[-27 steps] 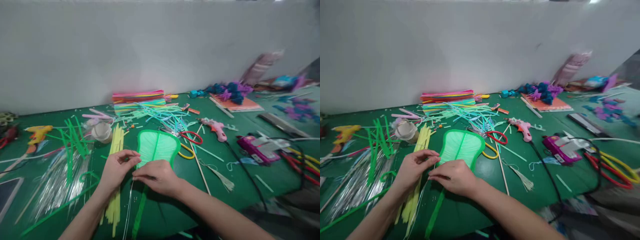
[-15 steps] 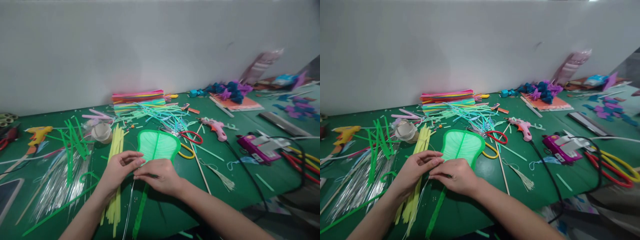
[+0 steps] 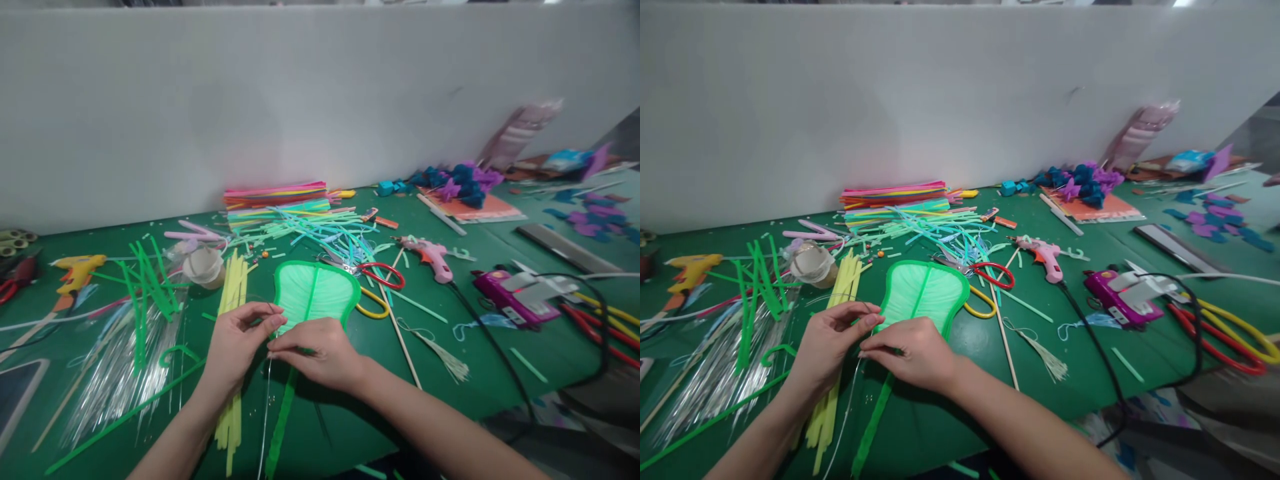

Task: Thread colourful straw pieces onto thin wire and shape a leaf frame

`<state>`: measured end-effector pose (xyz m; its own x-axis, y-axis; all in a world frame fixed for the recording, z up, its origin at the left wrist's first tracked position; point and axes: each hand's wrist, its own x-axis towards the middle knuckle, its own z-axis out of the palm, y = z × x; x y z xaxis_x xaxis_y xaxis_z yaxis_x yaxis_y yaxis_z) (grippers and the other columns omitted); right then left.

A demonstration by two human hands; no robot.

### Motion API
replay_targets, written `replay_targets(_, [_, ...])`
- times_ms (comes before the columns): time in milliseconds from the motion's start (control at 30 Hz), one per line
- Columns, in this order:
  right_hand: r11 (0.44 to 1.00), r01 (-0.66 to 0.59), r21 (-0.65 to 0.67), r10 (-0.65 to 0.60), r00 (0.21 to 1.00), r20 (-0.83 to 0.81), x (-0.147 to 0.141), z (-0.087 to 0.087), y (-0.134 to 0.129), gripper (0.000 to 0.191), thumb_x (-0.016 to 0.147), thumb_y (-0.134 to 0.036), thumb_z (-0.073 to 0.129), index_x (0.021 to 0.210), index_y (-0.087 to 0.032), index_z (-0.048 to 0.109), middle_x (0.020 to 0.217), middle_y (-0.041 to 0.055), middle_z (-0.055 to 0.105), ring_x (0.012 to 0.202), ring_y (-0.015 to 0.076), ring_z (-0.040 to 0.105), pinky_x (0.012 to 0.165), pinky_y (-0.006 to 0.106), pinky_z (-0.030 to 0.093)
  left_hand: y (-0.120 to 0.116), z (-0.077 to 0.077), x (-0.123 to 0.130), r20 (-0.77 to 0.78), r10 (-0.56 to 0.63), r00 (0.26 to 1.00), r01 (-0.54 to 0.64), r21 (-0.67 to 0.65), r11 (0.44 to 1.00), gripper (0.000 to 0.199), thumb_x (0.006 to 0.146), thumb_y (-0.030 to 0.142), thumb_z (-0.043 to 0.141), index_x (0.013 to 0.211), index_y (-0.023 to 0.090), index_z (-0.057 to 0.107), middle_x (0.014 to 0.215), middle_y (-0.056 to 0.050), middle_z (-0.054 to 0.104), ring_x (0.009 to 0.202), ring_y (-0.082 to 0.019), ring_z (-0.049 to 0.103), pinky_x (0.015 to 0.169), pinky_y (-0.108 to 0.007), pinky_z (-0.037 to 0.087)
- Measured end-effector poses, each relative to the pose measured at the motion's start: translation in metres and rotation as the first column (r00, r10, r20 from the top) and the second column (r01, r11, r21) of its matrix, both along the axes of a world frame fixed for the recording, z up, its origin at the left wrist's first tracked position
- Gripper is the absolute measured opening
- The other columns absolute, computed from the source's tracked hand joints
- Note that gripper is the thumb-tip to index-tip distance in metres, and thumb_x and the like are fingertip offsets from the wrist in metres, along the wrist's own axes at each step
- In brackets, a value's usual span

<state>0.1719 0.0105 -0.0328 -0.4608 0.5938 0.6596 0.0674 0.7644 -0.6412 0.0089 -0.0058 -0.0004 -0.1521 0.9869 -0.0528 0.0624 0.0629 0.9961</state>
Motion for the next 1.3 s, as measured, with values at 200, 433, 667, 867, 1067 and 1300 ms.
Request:
replay_targets(200, [1.0,-0.018,-0.024,0.017,0.999,-0.035,0.0,0.002,0.0,0.011,0.09,-0.027,0.069,0.087,-0.02,0.076,0.08,0.0013,0.079,0.068,0.0119,0.075,0.066,0.017,0.055,0.0,0.002,0.0,-0.013,0.012,1.0,-0.013,-0.011,1.0,0.021,0.064,0.033,0.087,0.074,0.018,0.077,0.082,-0.005,0.077,0.077,-0.016,0.068,0.07,-0.022,0.054])
replay_targets(433, [0.998,-0.032,-0.059,0.029,0.998,-0.048,0.003,0.003,0.002,0.011,0.09,-0.026,0.068,0.087,-0.02,0.076,0.08,0.0016,0.079,0.072,0.0118,0.075,0.07,0.018,0.056,-0.002,0.0,-0.005,0.279,-0.123,0.952,0.198,-0.259,0.945,0.036,0.063,0.037,0.09,0.089,0.016,0.077,0.081,-0.006,0.076,0.077,-0.015,0.07,0.067,-0.019,0.054])
replay_targets(667, [0.998,0.001,-0.056,-0.003,0.999,-0.035,0.001,-0.001,0.001,0.009,0.089,-0.027,0.07,0.088,-0.021,0.077,0.081,0.0016,0.079,0.07,0.0126,0.075,0.067,0.018,0.056,-0.001,-0.005,-0.001,0.261,0.001,0.965,0.037,-0.141,0.989,0.029,0.057,0.03,0.093,0.075,0.015,0.075,0.082,-0.004,0.075,0.074,-0.013,0.068,0.068,-0.019,0.054])
replay_targets(867, [0.993,-0.028,-0.115,0.024,0.999,-0.038,0.0,0.001,-0.002,0.008,0.087,-0.027,0.072,0.089,-0.022,0.078,0.083,0.0016,0.08,0.07,0.0139,0.076,0.066,0.02,0.057,0.0,-0.007,-0.001,0.218,0.042,0.975,-0.02,-0.102,0.995,0.027,0.058,0.029,0.092,0.074,0.015,0.075,0.083,-0.004,0.076,0.076,-0.013,0.068,0.072,-0.02,0.054])
replay_targets(1067, [0.989,-0.034,-0.145,0.022,0.996,-0.085,0.003,0.007,-0.001,0.005,0.086,-0.024,0.073,0.088,-0.023,0.078,0.083,0.0008,0.08,0.071,0.0133,0.076,0.07,0.02,0.058,-0.001,-0.003,-0.001,0.335,-0.045,0.941,0.134,-0.246,0.96,0.038,0.064,0.035,0.09,0.092,0.014,0.074,0.083,-0.008,0.077,0.08,-0.016,0.07,0.071,-0.022,0.054])
replay_targets(1300, [0.893,-0.08,-0.443,-0.036,0.968,-0.247,0.004,0.019,0.0,0.003,0.077,-0.019,0.079,0.08,-0.02,0.079,0.078,0.0027,0.079,0.069,0.0156,0.075,0.067,0.022,0.059,-0.004,-0.011,0.0,0.127,-0.04,0.991,0.057,-0.134,0.989,0.052,0.081,0.045,0.075,0.121,0.017,0.058,0.101,-0.009,0.07,0.092,-0.021,0.068,0.08,-0.032,0.054])
